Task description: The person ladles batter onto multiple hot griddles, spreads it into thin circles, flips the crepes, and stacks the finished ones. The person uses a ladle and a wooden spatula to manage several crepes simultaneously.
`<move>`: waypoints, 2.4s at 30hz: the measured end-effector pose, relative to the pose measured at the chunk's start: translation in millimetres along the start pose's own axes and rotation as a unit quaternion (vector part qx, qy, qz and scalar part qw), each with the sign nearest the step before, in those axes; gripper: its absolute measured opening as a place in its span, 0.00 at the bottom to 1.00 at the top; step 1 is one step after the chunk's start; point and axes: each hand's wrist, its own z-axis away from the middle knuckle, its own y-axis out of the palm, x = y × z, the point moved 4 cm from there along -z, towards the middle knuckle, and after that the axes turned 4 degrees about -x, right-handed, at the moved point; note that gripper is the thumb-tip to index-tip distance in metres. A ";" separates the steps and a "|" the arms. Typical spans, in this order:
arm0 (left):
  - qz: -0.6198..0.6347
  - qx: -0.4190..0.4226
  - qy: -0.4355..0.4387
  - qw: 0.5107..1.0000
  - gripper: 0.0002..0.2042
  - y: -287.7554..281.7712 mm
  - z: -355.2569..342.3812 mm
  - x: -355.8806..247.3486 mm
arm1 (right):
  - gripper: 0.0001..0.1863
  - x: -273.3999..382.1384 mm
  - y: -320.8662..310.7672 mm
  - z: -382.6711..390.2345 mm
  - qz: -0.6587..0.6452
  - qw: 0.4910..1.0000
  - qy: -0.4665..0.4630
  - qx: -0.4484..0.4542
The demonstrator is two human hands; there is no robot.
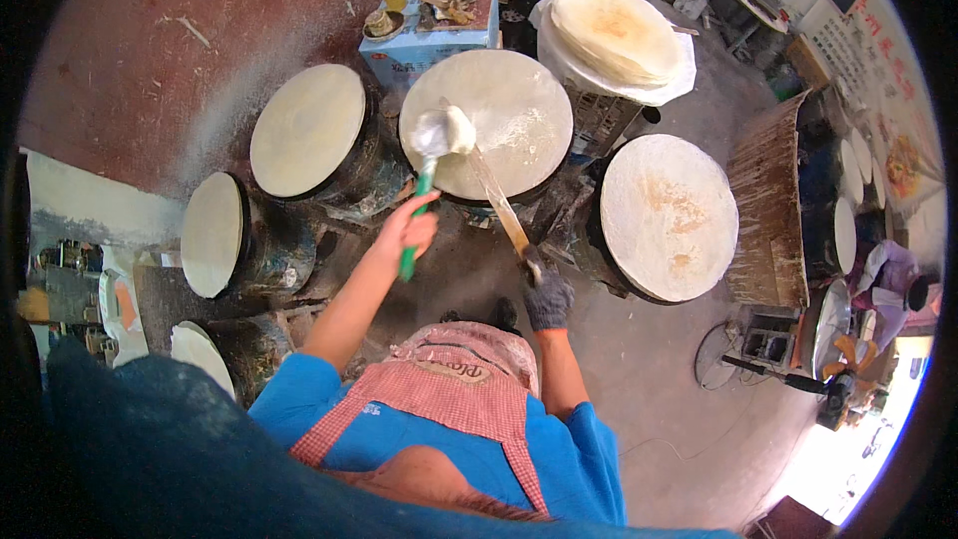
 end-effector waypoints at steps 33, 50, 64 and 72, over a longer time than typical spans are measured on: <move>0.185 0.072 -0.136 0.971 0.17 -108.8 113.6 259.1 | 0.13 -214.1 -155.5 5.3 0.198 0.967 -0.070 0.141; 0.219 0.065 -0.046 0.973 0.15 -169.6 138.1 187.7 | 0.10 -119.4 -307.3 -248.1 0.333 0.920 -0.208 0.015; 0.209 -0.008 0.104 0.972 0.14 -129.1 69.0 175.2 | 0.11 -266.1 -262.9 -545.7 -0.353 0.878 0.196 -0.258; 0.228 -0.055 0.126 0.964 0.13 -57.7 43.5 148.7 | 0.10 -350.6 -29.3 -530.2 -0.429 0.727 0.439 -0.309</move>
